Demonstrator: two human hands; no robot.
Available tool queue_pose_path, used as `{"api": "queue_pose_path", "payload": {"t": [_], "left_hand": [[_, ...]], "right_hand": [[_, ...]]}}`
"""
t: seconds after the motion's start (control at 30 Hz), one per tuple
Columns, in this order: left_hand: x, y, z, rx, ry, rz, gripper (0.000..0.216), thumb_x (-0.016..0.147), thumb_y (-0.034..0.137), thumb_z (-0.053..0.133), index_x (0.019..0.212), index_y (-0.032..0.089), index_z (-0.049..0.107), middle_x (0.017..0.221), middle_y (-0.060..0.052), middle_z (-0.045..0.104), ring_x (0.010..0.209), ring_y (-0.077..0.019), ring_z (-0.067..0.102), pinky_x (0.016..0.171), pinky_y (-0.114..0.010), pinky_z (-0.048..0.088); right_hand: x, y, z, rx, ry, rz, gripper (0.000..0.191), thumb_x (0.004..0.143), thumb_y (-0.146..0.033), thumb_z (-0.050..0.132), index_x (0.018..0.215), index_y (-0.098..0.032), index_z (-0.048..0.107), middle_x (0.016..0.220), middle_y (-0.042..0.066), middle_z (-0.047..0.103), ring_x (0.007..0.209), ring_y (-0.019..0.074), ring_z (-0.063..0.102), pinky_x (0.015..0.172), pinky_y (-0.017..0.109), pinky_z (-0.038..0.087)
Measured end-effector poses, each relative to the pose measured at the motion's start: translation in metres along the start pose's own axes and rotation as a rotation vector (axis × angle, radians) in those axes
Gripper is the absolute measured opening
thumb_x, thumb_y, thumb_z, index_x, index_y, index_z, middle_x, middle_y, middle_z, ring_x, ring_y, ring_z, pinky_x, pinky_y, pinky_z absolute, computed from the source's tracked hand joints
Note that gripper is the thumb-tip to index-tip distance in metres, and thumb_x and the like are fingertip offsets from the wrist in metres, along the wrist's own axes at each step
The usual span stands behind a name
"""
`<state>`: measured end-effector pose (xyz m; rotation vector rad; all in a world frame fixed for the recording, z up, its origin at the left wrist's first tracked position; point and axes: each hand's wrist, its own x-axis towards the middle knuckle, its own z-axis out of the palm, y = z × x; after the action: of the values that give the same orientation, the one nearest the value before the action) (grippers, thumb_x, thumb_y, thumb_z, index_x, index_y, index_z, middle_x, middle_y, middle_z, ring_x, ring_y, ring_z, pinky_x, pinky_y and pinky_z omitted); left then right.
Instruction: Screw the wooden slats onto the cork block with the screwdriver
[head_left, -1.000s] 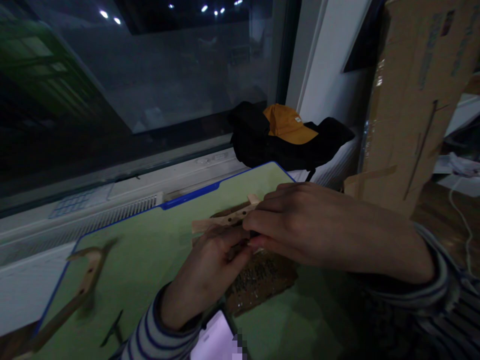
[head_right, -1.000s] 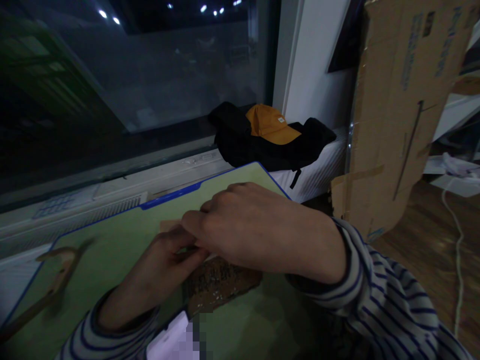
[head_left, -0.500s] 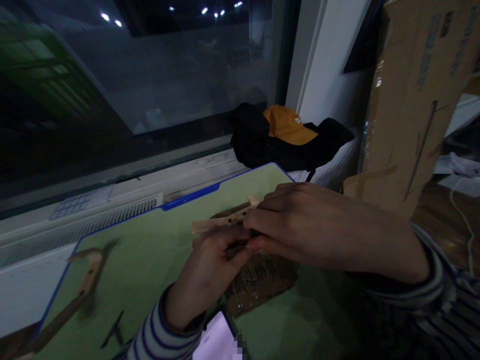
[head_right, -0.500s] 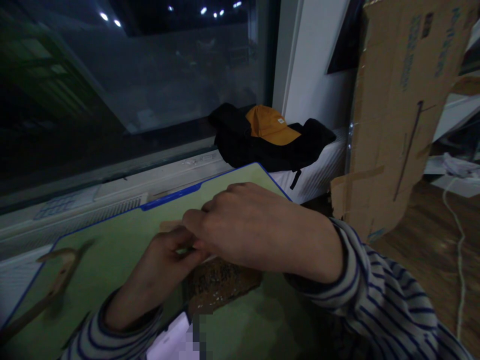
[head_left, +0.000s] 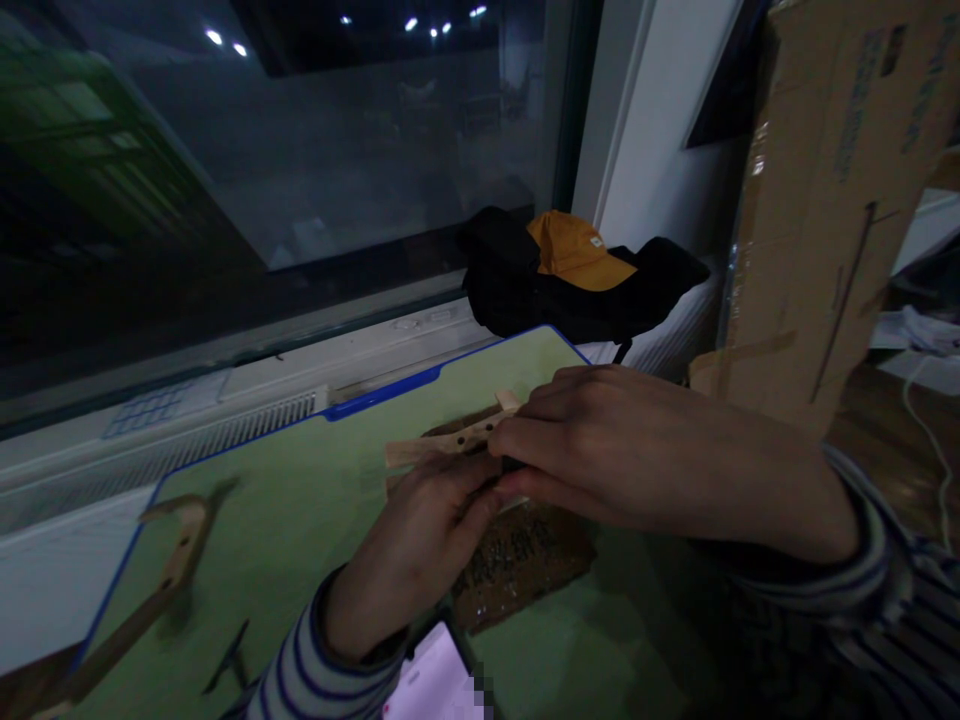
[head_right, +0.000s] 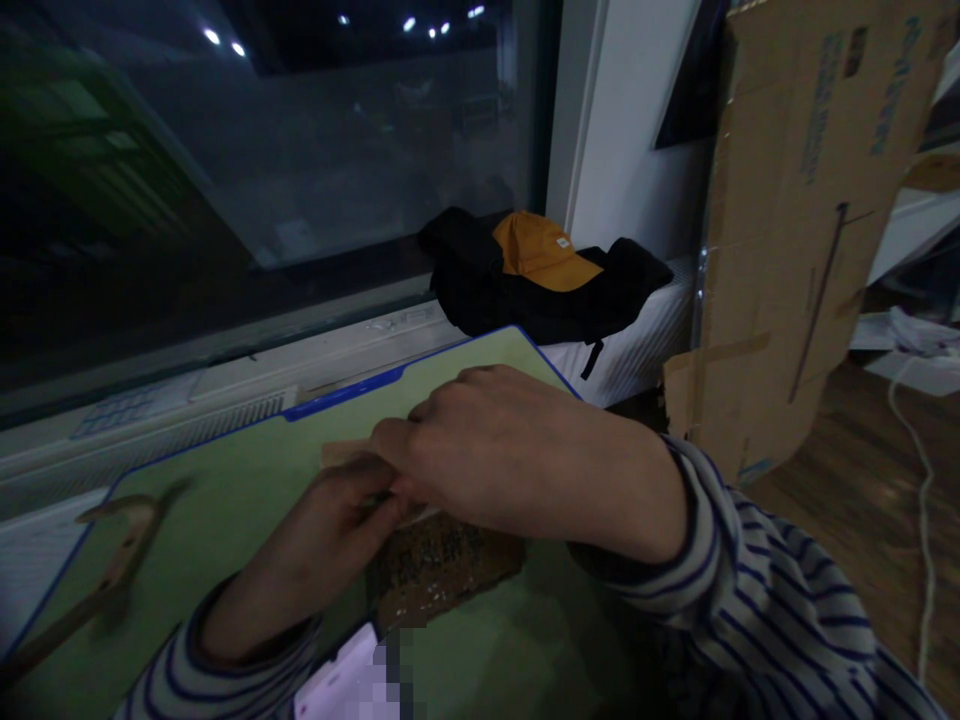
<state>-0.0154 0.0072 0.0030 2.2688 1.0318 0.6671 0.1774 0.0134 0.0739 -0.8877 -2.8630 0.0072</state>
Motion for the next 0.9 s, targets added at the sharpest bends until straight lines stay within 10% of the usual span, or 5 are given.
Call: {"api": "queue_pose_path", "payload": {"t": [0.9], "left_hand": [[-0.0007,-0.005,0.0024,-0.126,0.06,0.002,0.014,0.079,0.009,0.058,0.08,0.021,0.065,0.078,0.004,0.068,0.07,-0.011,0.061,0.069,-0.022,0.048]], "right_hand": [[-0.0005,-0.0019,-0.0011,0.014,-0.016,-0.058,0.008,0.091,-0.021,0.05,0.093,-0.017,0.057,0.084,0.004,0.067,0.076,0.0209,0.062,0.063,0.034,0.041]]}}
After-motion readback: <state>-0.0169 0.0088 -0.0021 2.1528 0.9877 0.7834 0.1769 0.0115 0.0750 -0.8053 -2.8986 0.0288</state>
